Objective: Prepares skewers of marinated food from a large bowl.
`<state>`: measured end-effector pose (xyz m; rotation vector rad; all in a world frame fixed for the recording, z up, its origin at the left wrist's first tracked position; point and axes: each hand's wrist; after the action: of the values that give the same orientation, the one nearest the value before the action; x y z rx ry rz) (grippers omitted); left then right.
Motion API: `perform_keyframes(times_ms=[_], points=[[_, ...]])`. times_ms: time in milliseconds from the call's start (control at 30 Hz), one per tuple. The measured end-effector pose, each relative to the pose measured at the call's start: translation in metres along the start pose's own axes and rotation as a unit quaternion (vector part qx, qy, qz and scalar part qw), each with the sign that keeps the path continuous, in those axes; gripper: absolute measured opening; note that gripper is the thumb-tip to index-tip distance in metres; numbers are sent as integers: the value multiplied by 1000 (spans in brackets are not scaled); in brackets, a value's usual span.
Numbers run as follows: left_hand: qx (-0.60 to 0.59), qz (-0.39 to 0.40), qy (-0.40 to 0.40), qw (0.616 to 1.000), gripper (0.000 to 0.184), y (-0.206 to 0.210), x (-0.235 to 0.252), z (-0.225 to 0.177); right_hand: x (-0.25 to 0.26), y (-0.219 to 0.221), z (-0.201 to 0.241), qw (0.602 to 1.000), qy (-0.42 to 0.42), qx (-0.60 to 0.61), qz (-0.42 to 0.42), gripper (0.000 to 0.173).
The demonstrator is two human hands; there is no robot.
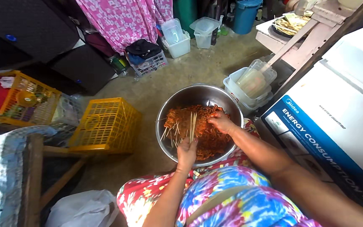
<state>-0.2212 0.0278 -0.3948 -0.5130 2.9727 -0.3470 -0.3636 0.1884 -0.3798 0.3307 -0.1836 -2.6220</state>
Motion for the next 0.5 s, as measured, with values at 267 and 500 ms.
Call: perform_keyframes(times_ms=[267, 500], points=[[8, 5, -9, 1000, 11, 1, 1, -2, 2, 3, -1, 999, 6, -38, 11, 19], [-19, -26, -35, 999, 11, 1, 4, -5, 5, 4, -1, 992, 70, -97, 30, 16]])
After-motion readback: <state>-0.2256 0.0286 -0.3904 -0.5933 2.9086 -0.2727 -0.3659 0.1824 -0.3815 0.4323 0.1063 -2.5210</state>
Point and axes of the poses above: each hand's wrist, its own x-axis towards the middle knuckle, its own y-axis out of the palm, z = x × y, and after that the axes turned 6 degrees about x, right-handed
